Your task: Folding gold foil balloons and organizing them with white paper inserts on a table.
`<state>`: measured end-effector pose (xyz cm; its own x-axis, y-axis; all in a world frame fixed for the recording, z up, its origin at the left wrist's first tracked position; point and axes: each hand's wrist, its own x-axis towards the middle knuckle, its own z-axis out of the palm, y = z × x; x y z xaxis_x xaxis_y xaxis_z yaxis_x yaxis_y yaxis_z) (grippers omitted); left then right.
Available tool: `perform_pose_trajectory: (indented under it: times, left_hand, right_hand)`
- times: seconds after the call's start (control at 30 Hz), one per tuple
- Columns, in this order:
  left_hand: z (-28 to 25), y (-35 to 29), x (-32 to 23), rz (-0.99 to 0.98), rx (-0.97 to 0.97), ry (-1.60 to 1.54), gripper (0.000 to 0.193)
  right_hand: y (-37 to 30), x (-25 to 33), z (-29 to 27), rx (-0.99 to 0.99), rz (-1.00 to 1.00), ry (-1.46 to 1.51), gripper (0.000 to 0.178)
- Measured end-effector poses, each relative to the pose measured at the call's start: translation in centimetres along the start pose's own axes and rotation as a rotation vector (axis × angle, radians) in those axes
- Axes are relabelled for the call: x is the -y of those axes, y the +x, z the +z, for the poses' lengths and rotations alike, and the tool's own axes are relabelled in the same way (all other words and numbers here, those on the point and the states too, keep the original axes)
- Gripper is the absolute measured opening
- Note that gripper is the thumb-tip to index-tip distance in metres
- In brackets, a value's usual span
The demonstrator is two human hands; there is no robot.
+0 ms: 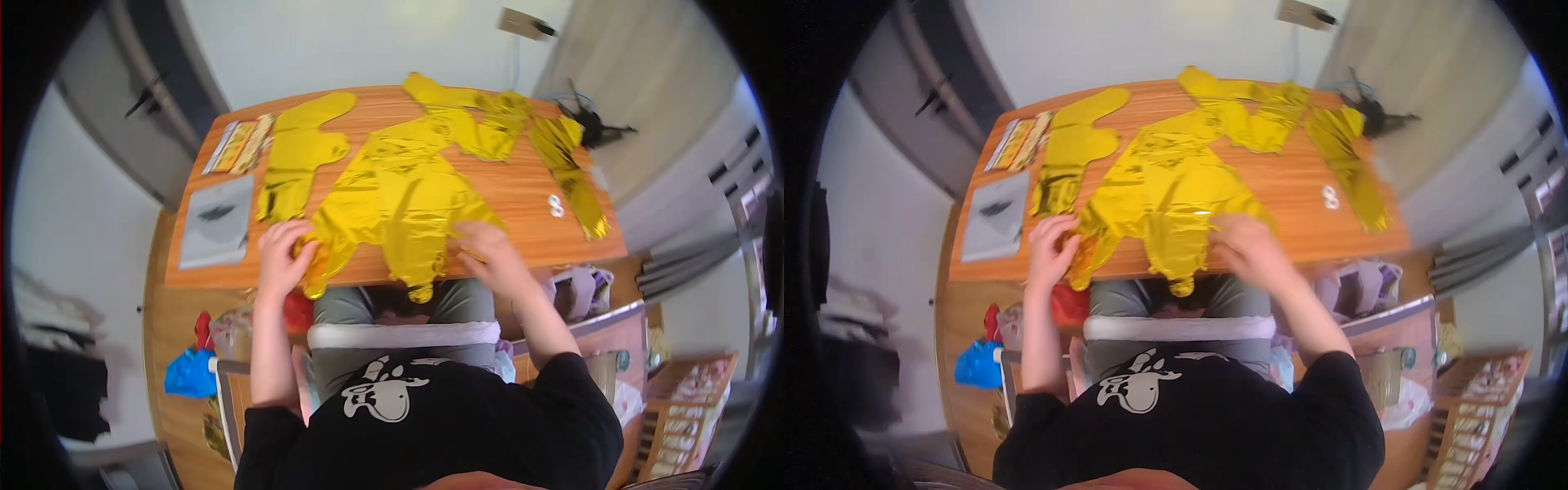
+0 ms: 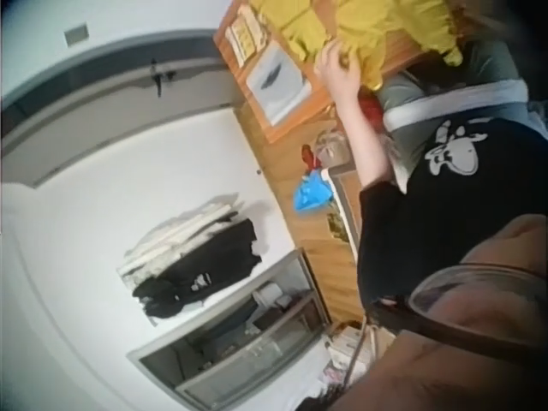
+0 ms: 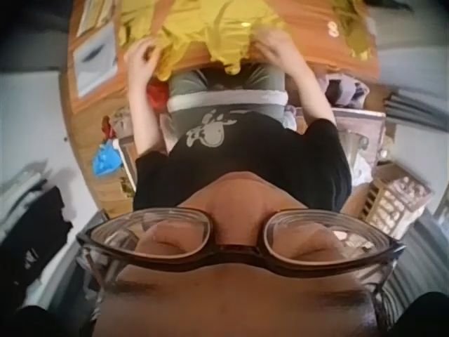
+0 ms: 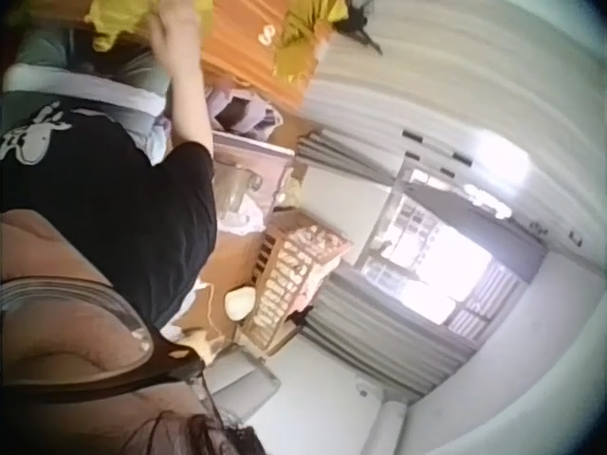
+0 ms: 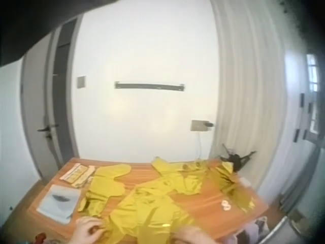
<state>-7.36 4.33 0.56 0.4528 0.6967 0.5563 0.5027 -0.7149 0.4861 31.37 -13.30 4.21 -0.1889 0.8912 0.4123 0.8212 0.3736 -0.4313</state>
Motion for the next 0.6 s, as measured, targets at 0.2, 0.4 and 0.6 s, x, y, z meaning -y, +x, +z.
perform_pose_trajectory:
  times: [0.2, 0.4, 0.6]
  left_hand:
    - [0.2, 3.1, -5.8, 0.072, 0.043, -0.022, 0.021]
    - [8.3, 11.7, -16.5, 0.456, 0.347, -0.324, 0.021]
    - [22.0, 15.6, -25.9, 0.482, 0.7, -0.619, 0.018]
  right_hand:
    - [-10.0, -17.0, -13.2, -0.49, 0.525, -0.28, 0.022]
    - [-17.6, -24.7, -16.4, -0.272, 0.608, -0.254, 0.026]
    - [-16.8, -26.0, -15.5, -0.317, 0.521, -0.219, 0.022]
